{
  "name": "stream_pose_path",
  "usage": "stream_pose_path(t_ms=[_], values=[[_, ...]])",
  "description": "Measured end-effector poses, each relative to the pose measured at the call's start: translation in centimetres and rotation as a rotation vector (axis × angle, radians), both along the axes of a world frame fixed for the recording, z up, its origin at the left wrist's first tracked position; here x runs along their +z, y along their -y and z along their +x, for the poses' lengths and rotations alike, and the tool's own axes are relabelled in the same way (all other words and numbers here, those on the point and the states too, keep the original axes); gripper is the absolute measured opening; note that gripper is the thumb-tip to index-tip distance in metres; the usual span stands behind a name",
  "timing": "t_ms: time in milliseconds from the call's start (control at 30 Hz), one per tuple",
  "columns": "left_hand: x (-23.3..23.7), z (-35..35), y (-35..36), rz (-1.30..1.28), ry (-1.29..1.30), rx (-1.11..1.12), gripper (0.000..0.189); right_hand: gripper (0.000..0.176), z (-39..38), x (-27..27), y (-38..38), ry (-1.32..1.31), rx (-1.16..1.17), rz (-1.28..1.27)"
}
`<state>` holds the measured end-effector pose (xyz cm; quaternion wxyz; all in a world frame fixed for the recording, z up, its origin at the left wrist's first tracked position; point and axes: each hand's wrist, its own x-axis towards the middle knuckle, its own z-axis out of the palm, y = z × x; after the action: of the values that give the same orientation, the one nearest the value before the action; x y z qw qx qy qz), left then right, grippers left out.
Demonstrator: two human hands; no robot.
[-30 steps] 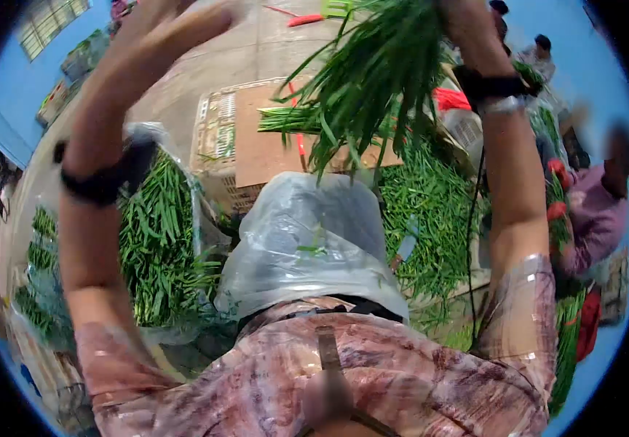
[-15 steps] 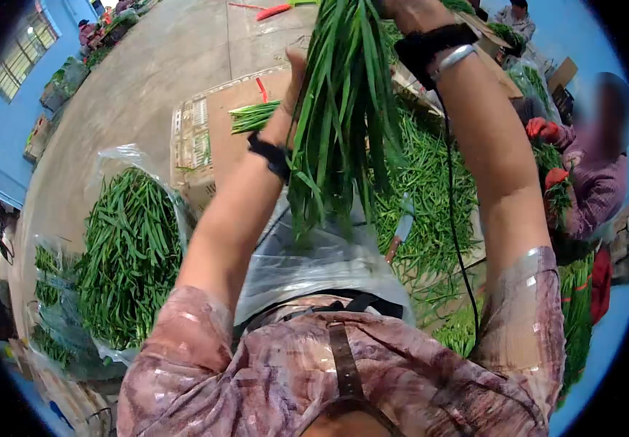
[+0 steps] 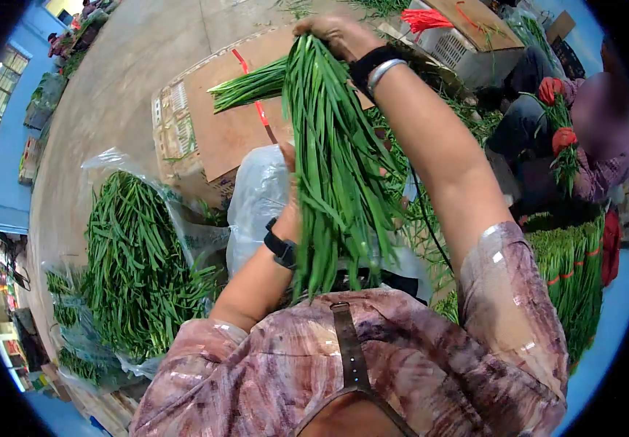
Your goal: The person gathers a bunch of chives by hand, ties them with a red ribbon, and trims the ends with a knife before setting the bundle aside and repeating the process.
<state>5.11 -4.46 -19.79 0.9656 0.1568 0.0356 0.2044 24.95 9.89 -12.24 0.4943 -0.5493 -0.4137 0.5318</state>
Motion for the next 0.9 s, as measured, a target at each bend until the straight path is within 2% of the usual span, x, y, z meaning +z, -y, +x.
stream_pose_path(t_ms=[33,67,133,167,267,300,400,433,533,567,667,733,767,800,833,900], values=[[0.0,0.5,0.4,0.001,0.03,-0.002,0.103,0.02,0.4,-1.6,-1.5,-0.11,0.056,0.08],[-0.1,1.0,0.8,0.021,0.083,0.025,0.102,0.019,1.1,-3.0,-2.9,-0.065,0.013,0.06],[0.2,1.4,1.2,-0.023,0.096,0.025,0.098,0.018,0.4,-2.5,-2.6,0.025,-0.072,0.015],[0.3,1.5,1.4,-0.044,0.101,0.029,0.096,0.016,0.6,-2.5,-1.6,-0.095,-0.091,0.046],[-0.9,1.5,1.3,-0.118,0.212,-0.044,0.092,0.015,1.5,-2.9,-1.4,0.001,-0.108,-0.021],[-0.6,1.6,1.5,-0.169,0.242,-0.079,0.09,0.015,1.7,-3.2,-1.3,-0.075,-0.085,-0.062],[-1.5,1.9,1.1,-0.044,0.223,-0.084,0.089,0.015,2.9,-3.8,-0.2,-0.118,-0.051,0.009],[-1.7,2.1,1.4,-0.113,0.275,-0.124,0.088,0.015,3.0,-3.7,-0.1,-0.171,-0.053,-0.063],[-1.3,2.6,1.8,-0.175,0.338,-0.152,0.086,0.015,3.6,-3.7,0.3,-0.174,-0.058,-0.043],[-1.0,2.5,1.8,-0.118,0.274,-0.128,0.082,0.015,3.8,-3.8,0.4,-0.194,-0.052,-0.046],[-0.6,3.0,2.3,-0.103,0.288,-0.092,0.091,0.015,4.8,-4.1,0.4,-0.22,-0.063,-0.011],[-0.6,3.0,2.4,-0.161,0.259,-0.114,0.077,0.015,4.5,-3.2,1.6,-0.193,-0.116,0.069],[-1.0,3.0,2.1,-0.163,0.234,-0.136,0.069,0.023,4.3,-2.9,2.3,-0.154,-0.155,0.038],[-1.3,2.9,1.8,-0.166,0.209,-0.156,0.062,0.02,4.8,-3.0,2.4,-0.175,-0.153,0.035],[-1.3,2.7,1.6,-0.196,0.18,-0.166,0.047,0.017,5.3,-3.1,2.8,-0.198,-0.151,0.03],[-1.9,2.4,1.0,-0.26,0.183,-0.248,0.04,0.016,6.5,-3.3,3.5,-0.266,-0.085,0.039]])
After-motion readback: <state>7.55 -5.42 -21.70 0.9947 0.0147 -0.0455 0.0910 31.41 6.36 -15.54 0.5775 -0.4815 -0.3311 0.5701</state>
